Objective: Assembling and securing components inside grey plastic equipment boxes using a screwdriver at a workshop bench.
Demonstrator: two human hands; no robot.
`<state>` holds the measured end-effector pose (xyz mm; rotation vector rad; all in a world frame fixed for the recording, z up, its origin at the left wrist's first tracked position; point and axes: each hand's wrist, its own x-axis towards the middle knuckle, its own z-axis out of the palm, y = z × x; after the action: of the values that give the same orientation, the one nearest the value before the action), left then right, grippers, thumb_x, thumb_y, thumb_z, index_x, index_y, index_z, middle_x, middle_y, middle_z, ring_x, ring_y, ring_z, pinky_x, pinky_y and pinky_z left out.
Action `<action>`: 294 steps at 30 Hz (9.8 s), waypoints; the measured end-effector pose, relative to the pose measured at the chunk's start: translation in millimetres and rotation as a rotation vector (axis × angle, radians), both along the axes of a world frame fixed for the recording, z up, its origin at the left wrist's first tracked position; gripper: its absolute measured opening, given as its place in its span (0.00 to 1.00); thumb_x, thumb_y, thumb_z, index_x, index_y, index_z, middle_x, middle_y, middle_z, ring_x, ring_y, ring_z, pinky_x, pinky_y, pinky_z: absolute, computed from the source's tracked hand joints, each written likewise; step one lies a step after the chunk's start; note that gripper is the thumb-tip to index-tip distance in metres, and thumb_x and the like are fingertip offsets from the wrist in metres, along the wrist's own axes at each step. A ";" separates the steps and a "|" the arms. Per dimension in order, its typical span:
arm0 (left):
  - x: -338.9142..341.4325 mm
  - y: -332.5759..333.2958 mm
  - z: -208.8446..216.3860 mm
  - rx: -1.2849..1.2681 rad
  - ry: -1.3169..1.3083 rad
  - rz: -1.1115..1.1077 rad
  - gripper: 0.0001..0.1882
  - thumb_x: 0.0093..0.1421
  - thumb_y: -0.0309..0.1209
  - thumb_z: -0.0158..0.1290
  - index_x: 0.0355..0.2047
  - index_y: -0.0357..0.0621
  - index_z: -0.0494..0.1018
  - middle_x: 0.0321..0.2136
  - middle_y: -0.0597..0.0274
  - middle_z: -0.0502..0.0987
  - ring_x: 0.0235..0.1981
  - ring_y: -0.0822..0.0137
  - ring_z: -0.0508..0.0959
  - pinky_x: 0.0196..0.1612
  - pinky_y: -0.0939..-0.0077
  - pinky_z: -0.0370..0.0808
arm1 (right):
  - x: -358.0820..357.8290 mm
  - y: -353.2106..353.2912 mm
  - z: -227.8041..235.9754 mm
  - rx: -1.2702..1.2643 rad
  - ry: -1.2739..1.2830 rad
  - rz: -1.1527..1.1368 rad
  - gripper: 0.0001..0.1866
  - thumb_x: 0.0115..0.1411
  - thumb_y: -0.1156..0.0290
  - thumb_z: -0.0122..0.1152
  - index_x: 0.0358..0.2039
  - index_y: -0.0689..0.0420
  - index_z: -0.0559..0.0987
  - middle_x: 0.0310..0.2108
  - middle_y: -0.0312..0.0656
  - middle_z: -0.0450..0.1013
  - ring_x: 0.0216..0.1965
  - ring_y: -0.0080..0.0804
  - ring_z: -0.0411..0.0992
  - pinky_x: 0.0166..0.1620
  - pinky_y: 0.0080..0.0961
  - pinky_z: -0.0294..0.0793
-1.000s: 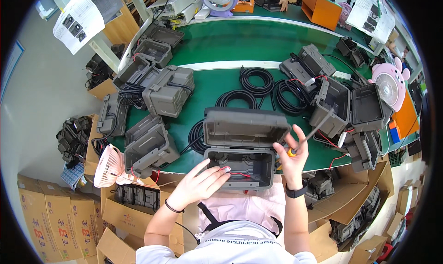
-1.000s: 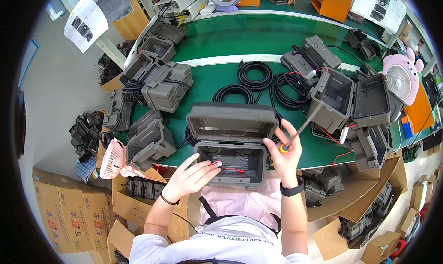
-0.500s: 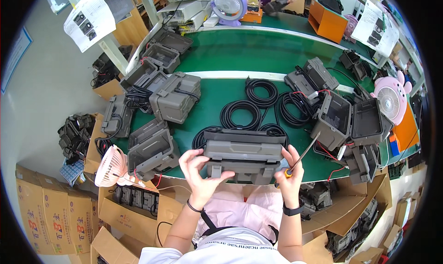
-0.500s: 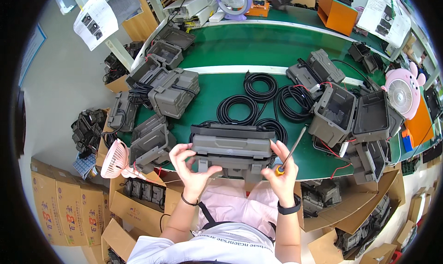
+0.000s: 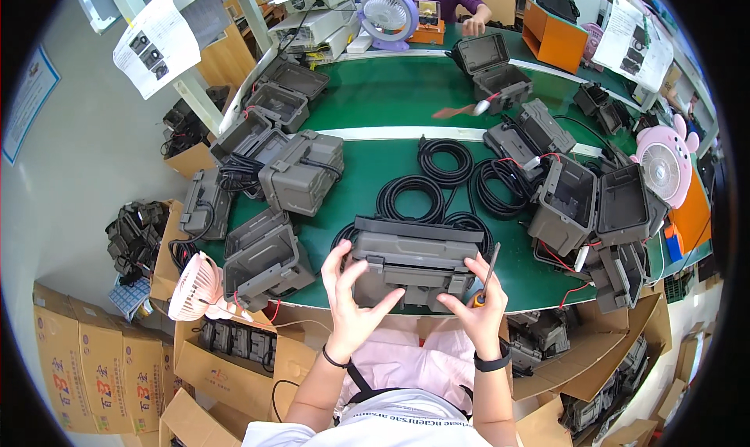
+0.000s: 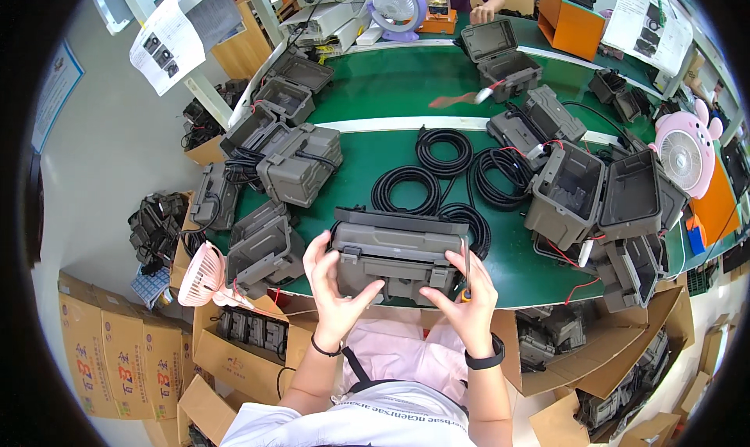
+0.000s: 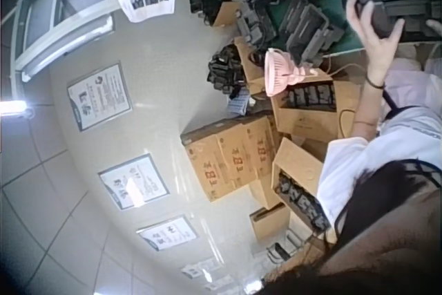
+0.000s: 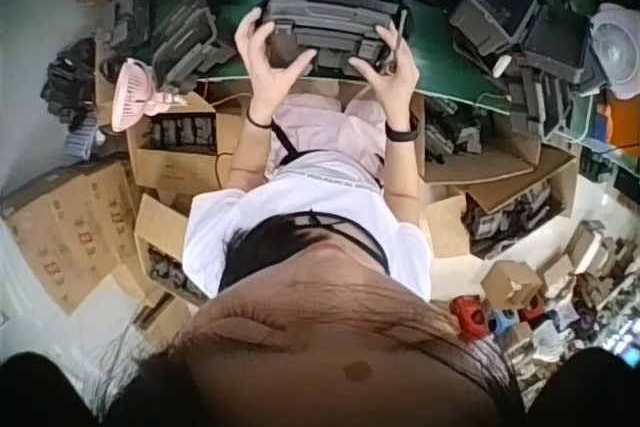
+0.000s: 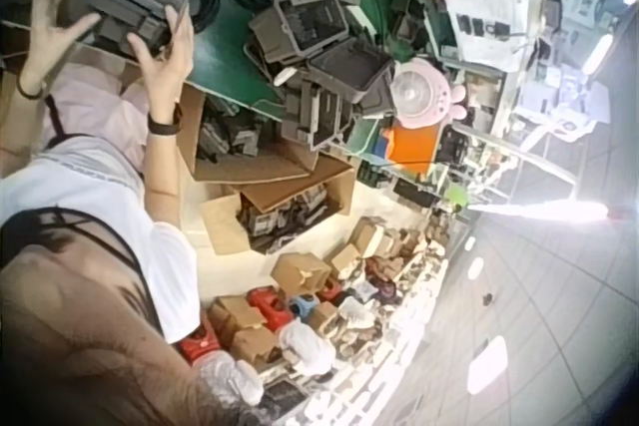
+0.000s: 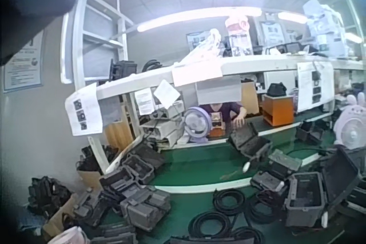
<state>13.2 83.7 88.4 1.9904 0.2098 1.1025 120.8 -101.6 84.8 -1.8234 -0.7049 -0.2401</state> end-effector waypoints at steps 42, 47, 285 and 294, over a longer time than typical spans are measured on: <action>14.7 33.3 -14.0 -0.319 0.050 -0.265 0.40 0.58 0.47 0.55 0.64 0.38 0.56 0.64 0.48 0.54 0.65 0.55 0.57 0.66 0.62 0.53 | 18.7 15.6 -28.6 0.378 0.500 0.285 0.45 0.53 0.58 0.68 0.65 0.58 0.55 0.64 0.49 0.60 0.65 0.43 0.59 0.64 0.36 0.59; 12.1 41.2 -17.7 -0.439 0.032 -0.353 0.38 0.56 0.33 0.58 0.65 0.38 0.56 0.65 0.51 0.54 0.66 0.57 0.57 0.67 0.64 0.54 | 25.2 16.1 -32.5 0.355 0.419 0.262 0.46 0.54 0.67 0.69 0.68 0.57 0.53 0.65 0.51 0.59 0.65 0.43 0.60 0.64 0.36 0.60; -34.5 -29.5 0.4 -0.060 0.558 -0.571 0.27 0.54 0.40 0.64 0.47 0.38 0.67 0.32 0.49 0.80 0.33 0.51 0.82 0.36 0.65 0.77 | 42.3 -8.0 20.0 0.090 0.164 0.387 0.24 0.55 0.65 0.68 0.52 0.58 0.77 0.54 0.43 0.74 0.23 0.16 0.63 0.28 0.16 0.66; -101.1 16.9 -10.2 -1.276 0.014 -0.224 0.18 0.65 0.21 0.47 0.51 0.49 0.56 0.33 0.56 0.72 0.25 0.61 0.80 0.33 0.66 0.82 | 84.6 52.8 9.7 0.119 0.460 0.528 0.66 0.36 0.63 0.82 0.71 0.51 0.46 0.68 0.43 0.53 0.28 0.20 0.62 0.33 0.15 0.68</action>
<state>-87.9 100.6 78.2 0.8362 0.5215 0.5307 205.5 -48.8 94.5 -1.4422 -0.7892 0.4623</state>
